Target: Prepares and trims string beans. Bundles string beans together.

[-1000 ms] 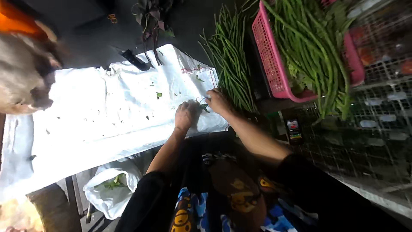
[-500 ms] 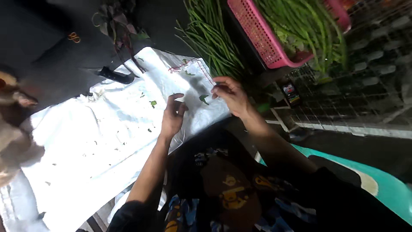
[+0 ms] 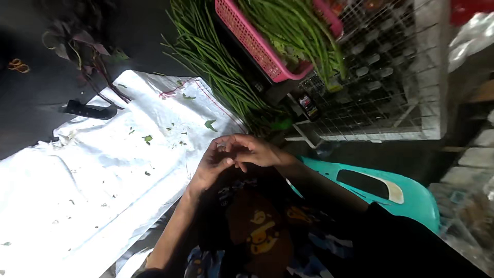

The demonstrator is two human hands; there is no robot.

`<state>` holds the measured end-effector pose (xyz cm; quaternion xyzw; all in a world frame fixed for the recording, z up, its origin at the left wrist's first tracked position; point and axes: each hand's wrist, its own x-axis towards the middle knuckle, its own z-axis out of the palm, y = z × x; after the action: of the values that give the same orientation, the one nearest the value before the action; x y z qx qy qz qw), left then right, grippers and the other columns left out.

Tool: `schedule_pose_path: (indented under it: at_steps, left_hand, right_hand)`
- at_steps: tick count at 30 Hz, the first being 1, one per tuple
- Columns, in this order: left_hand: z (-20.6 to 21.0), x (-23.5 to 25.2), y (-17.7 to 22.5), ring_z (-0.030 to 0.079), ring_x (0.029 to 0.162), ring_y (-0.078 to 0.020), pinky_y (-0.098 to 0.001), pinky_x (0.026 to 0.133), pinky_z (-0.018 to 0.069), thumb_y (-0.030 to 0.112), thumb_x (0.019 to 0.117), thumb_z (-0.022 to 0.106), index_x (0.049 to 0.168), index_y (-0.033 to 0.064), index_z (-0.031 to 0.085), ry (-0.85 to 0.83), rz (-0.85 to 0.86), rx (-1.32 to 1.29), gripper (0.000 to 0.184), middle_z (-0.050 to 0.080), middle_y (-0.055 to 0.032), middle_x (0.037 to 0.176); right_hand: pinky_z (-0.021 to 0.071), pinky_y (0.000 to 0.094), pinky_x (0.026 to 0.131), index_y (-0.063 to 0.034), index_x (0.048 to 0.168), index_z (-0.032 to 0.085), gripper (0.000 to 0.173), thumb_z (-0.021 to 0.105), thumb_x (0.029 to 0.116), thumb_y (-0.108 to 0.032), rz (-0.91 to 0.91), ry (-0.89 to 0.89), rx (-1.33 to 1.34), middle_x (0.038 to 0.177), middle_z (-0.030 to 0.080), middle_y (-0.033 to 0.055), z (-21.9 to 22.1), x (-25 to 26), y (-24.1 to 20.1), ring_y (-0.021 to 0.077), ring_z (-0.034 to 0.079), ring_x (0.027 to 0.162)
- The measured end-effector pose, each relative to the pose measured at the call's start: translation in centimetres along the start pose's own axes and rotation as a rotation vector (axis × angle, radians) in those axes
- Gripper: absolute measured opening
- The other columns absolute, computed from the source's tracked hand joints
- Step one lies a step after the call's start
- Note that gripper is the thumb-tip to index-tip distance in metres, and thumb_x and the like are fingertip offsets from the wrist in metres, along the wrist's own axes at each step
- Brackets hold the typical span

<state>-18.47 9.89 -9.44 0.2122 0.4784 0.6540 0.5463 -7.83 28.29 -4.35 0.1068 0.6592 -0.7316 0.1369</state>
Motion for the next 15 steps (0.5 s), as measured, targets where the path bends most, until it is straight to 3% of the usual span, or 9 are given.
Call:
schedule_pose_path:
  at_steps: [2,4,7,9,12,13,14,15]
  left_hand:
    - [1.4,0.4,0.3,0.072,0.091,-0.0122,-0.0321,0.087,0.0608,0.018,0.0919,0.075,0.142,0.0077,0.044,-0.018,-0.04,0.054,0.06,0.073,-0.0022,0.103]
    - [2.9,0.9,0.2,0.068,0.082,-0.0063,-0.0252,0.077,0.0588,0.018,0.0959,0.07,0.145,0.01,0.041,-0.03,-0.054,0.119,0.058,0.071,0.0023,0.095]
    - [6.4,2.0,0.4,0.066,0.08,-0.0055,-0.0238,0.073,0.0574,0.023,0.0976,0.069,0.153,0.0116,0.035,-0.008,-0.058,0.242,0.066,0.071,0.0006,0.096]
    - [9.2,2.8,0.6,0.066,0.082,-0.0048,-0.0244,0.075,0.0574,0.024,0.0969,0.068,0.157,0.0104,0.029,-0.005,-0.051,0.297,0.073,0.07,-0.0009,0.101]
    - [12.6,3.7,0.4,0.066,0.095,-0.0061,-0.0266,0.087,0.057,0.017,0.097,0.064,0.161,0.0064,0.018,-0.027,-0.012,0.174,0.08,0.067,-0.0048,0.12]
    - [13.4,4.1,0.0,0.065,0.091,-0.0046,-0.024,0.082,0.0564,0.017,0.0971,0.063,0.161,0.0073,0.017,-0.017,-0.012,0.106,0.079,0.068,-0.0035,0.117]
    - [14.1,4.3,-0.5,0.061,0.077,-0.0014,-0.0192,0.068,0.0521,0.02,0.0967,0.062,0.161,0.0093,0.017,0.003,-0.013,0.03,0.079,0.068,-0.0001,0.103]
    - [14.6,4.5,-1.2,0.058,0.07,-0.0003,-0.0176,0.063,0.0497,0.023,0.097,0.063,0.162,0.011,0.018,0.009,-0.02,-0.044,0.079,0.067,0.0017,0.094]
  right_hand:
    - [0.0573,0.0268,0.066,0.0009,0.119,0.06,0.021,0.06,0.0988,-0.005,-0.056,0.084,-0.205,0.092,0.068,0.0076,-1.1,-1.1,0.4,0.0097,0.064,0.071]
    - [0.0591,0.0312,0.08,-0.002,0.131,0.058,0.04,0.068,0.0932,-0.008,-0.15,0.147,-0.337,0.105,0.068,0.0089,-2.6,-2.3,1.6,0.013,0.067,0.088]
    - [0.0546,0.0357,0.102,-0.0048,0.155,0.038,0.08,0.077,0.0859,-0.017,-0.2,0.065,-0.343,0.142,0.057,0.0141,-5.5,-4.8,3.0,0.0183,0.062,0.122]
    - [0.0502,0.0367,0.11,-0.0057,0.161,0.024,0.097,0.08,0.0827,-0.018,-0.193,-0.009,-0.297,0.149,0.052,0.0152,-7.2,-6.2,3.3,0.0189,0.056,0.132]
    - [0.0542,0.0333,0.106,-0.0133,0.165,0.012,0.109,0.083,0.0822,-0.013,-0.134,-0.131,-0.134,0.136,0.063,0.0082,-9.6,-7.8,2.8,0.0138,0.064,0.122]
    - [0.0564,0.0327,0.103,-0.0162,0.165,0.01,0.108,0.082,0.0842,-0.011,-0.1,-0.171,-0.072,0.131,0.067,0.0075,-10.5,-8.1,2.8,0.0137,0.067,0.116]
    - [0.0585,0.0327,0.1,-0.0178,0.165,0.012,0.105,0.08,0.0864,-0.01,-0.068,-0.203,-0.007,0.124,0.07,0.0083,-11.4,-8.3,3.1,0.0144,0.07,0.11]
    - [0.0596,0.032,0.094,-0.0193,0.165,0.015,0.098,0.076,0.0885,-0.008,-0.032,-0.23,0.072,0.117,0.071,0.0083,-12.3,-8.6,3.4,0.0141,0.071,0.102]
